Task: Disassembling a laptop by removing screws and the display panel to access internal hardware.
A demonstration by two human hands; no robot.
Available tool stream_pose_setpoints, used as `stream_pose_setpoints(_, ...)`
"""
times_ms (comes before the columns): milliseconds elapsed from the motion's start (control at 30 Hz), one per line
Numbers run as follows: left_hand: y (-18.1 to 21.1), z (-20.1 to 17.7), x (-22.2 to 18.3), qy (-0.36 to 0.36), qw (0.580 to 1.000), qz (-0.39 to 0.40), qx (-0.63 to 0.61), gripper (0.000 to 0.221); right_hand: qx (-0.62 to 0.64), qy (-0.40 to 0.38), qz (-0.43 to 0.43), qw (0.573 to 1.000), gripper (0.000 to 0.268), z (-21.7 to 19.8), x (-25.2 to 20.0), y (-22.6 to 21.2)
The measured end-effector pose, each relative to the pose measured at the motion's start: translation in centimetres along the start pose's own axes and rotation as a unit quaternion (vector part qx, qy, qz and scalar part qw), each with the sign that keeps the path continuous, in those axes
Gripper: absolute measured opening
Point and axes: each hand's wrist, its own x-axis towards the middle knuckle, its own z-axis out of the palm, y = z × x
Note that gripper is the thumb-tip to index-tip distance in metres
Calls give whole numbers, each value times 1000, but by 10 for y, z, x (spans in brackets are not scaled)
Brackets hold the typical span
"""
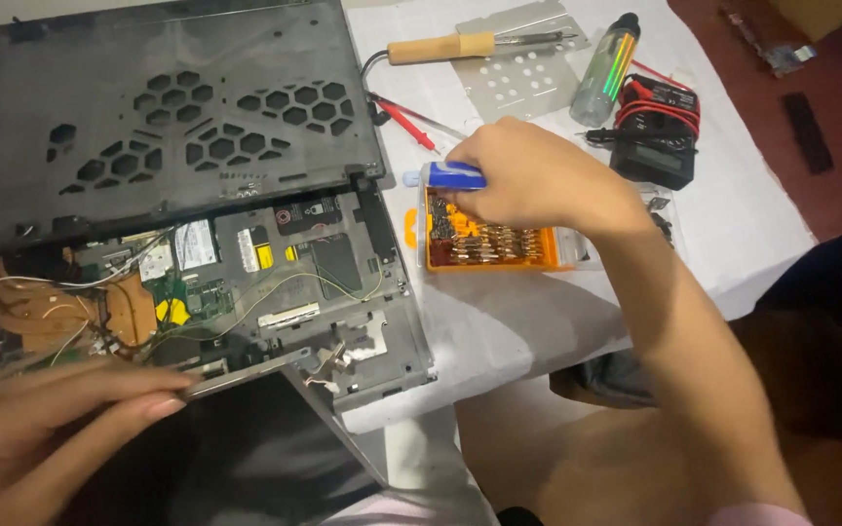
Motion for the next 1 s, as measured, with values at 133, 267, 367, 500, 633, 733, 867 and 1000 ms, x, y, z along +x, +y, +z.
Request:
stream_pose_setpoints(133,-7,3,-2,-12,1000,18,10,26,11,-28,-8,1000,47,-8,2,-4)
stream_pose_setpoints(267,-12,4,-3,-14,1000,-18,9,29,5,-42,-14,999,38,-22,-2,-6)
stream_pose_setpoints(367,-10,4,-3,-19,1000,-6,18,30,-15,-40,14,999,37,-26,-6,-9)
stream_pose_setpoints(500,-8,5,-4,-16,999,-21,27,30,-25,-41,-23,999,56,-17,-2,-5)
stream_pose_setpoints(633,-2,2,-2,-41,993,-77,85,29,-28,-47,-20,998,40,-12,3,-3)
stream_pose_setpoints(733,3,2,-3,-8,994,-50,93,27,-25,-25,-44,998,40,-9,5,1)
stream_pose_setpoints(867,9,2,-3,4,995,-52,90,22,-27,-48,-45,997,27,-11,3,-7)
stream_pose_setpoints(1000,9,2,-2,14,997,-20,74,22,2,-66,-30,997,19,-20,-2,-15)
